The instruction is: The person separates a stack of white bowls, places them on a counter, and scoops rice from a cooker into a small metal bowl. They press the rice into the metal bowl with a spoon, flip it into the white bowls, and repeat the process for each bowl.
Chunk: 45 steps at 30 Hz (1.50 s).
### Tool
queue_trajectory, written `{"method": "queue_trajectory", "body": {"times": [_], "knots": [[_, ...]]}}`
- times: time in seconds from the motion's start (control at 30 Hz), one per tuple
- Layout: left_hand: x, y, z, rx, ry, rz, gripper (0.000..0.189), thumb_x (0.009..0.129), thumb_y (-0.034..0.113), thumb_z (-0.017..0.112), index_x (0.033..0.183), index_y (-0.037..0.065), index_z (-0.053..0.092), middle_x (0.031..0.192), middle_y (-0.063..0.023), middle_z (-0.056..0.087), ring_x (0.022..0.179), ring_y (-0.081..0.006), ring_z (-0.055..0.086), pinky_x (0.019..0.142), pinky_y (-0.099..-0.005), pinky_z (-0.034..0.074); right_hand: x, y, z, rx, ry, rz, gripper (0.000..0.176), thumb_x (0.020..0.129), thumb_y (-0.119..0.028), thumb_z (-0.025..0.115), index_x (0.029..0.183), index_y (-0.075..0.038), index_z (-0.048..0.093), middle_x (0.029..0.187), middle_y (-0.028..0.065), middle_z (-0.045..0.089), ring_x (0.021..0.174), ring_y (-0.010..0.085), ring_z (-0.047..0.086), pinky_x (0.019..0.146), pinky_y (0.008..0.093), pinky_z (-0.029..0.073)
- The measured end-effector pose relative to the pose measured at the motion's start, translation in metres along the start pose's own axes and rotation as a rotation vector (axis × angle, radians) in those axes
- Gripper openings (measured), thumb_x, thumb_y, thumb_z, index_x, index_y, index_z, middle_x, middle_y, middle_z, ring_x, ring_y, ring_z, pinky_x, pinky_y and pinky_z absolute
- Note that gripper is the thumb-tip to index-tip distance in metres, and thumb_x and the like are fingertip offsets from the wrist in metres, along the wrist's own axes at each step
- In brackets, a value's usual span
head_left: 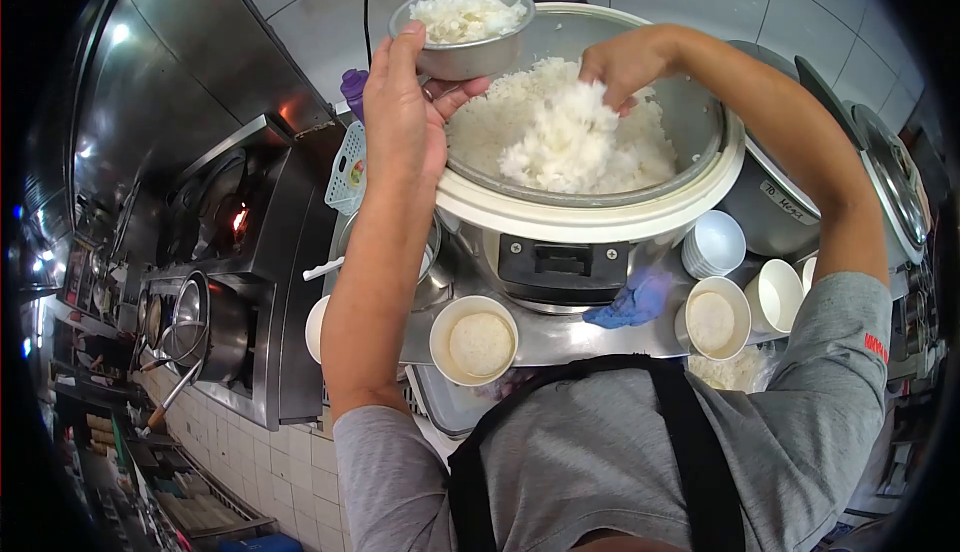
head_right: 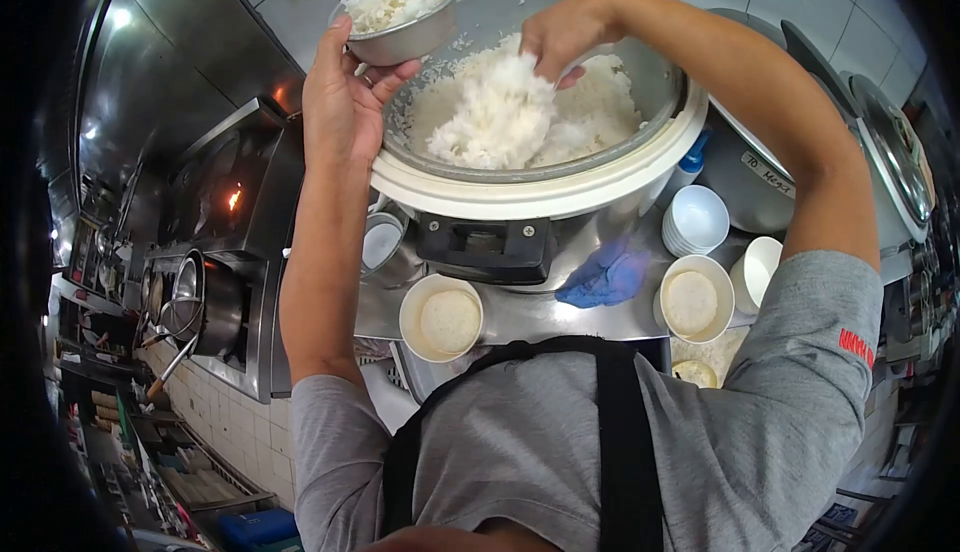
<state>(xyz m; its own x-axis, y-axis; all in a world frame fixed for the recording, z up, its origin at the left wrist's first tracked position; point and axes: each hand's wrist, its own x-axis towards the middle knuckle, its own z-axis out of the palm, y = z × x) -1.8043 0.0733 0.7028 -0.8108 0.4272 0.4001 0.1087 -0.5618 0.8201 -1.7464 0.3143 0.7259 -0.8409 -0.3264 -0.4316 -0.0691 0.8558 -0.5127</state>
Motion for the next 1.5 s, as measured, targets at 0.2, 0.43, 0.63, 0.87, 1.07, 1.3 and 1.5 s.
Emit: {"method": "queue_trajectory", "body": {"times": [0.2, 0.43, 0.63, 0.87, 1.07, 1.3, 1.5], "knots": [[0.001, 0.001, 0.004, 0.043, 0.021, -0.061, 0.041, 0.089, 0.029, 0.054, 0.114, -0.001, 0.044, 0.104, -0.0157, 0.053, 0.082, -0.0231, 0.061, 0.064, -0.0309, 0.058, -0.069, 0.021, -0.06, -0.09, 0.398, 0.129, 0.012, 0.068, -0.009, 0.062, 0.074, 0.001, 0.066, 0.06, 0.0049, 0.06, 0.054, 0.0127, 0.056, 0.049, 0.027, 0.044], [0.003, 0.0, 0.014, 0.217, -0.056, -0.177, 0.046, 0.088, 0.028, 0.053, 0.121, -0.003, 0.042, 0.107, -0.0161, 0.053, 0.083, -0.0233, 0.062, 0.065, -0.0301, 0.058, -0.077, -0.052, -0.073, -0.604, 0.768, 0.305, 0.026, 0.077, -0.025, 0.06, 0.087, -0.004, 0.069, 0.081, 0.0182, 0.067, 0.071, 0.0331, 0.062, 0.066, 0.0425, 0.047], [0.006, -0.001, 0.011, 0.311, -0.064, -0.219, 0.044, 0.089, 0.028, 0.052, 0.119, -0.004, 0.045, 0.104, -0.0162, 0.055, 0.083, -0.023, 0.062, 0.064, -0.0307, 0.058, -0.025, -0.096, 0.029, -1.01, 0.905, 0.113, 0.012, 0.074, -0.007, 0.058, 0.082, 0.0, 0.064, 0.073, 0.0161, 0.064, 0.07, 0.0281, 0.065, 0.062, 0.0382, 0.051], [0.002, 0.002, 0.012, 0.245, -0.112, -0.229, 0.044, 0.089, 0.029, 0.05, 0.116, -0.006, 0.048, 0.108, -0.0173, 0.053, 0.086, -0.0243, 0.06, 0.066, -0.0303, 0.059, -0.063, -0.11, 0.012, -0.668, 0.816, 0.079, 0.036, 0.079, -0.005, 0.055, 0.114, -0.005, 0.062, 0.096, 0.0207, 0.065, 0.084, 0.034, 0.062, 0.079, 0.0426, 0.048], [0.0, 0.003, 0.016, 0.283, -0.135, -0.25, 0.041, 0.089, 0.027, 0.049, 0.11, -0.008, 0.05, 0.1, -0.0173, 0.055, 0.08, -0.0235, 0.062, 0.062, -0.0318, 0.058, -0.07, -0.081, 0.01, -0.774, 0.77, -0.106, 0.046, 0.081, 0.0, 0.054, 0.124, -0.014, 0.058, 0.098, 0.0193, 0.064, 0.087, 0.0317, 0.062, 0.083, 0.0395, 0.047], [0.001, 0.004, 0.009, 0.183, -0.12, -0.275, 0.046, 0.089, 0.032, 0.05, 0.113, -0.008, 0.048, 0.101, -0.0191, 0.053, 0.083, -0.0247, 0.06, 0.063, -0.0334, 0.058, -0.071, -0.076, 0.013, -0.789, 0.933, -0.086, 0.046, 0.081, -0.004, 0.059, 0.123, -0.021, 0.059, 0.096, 0.013, 0.064, 0.085, 0.0269, 0.061, 0.078, 0.0392, 0.047], [0.005, 0.002, 0.007, 0.13, -0.091, -0.271, 0.048, 0.089, 0.032, 0.049, 0.115, -0.007, 0.045, 0.106, -0.0204, 0.05, 0.084, -0.0265, 0.059, 0.064, -0.0339, 0.058, -0.08, -0.074, 0.027, -0.705, 1.03, -0.169, 0.057, 0.078, 0.001, 0.061, 0.123, -0.033, 0.058, 0.088, 0.0066, 0.059, 0.075, 0.0216, 0.056, 0.071, 0.0386, 0.046]]}}
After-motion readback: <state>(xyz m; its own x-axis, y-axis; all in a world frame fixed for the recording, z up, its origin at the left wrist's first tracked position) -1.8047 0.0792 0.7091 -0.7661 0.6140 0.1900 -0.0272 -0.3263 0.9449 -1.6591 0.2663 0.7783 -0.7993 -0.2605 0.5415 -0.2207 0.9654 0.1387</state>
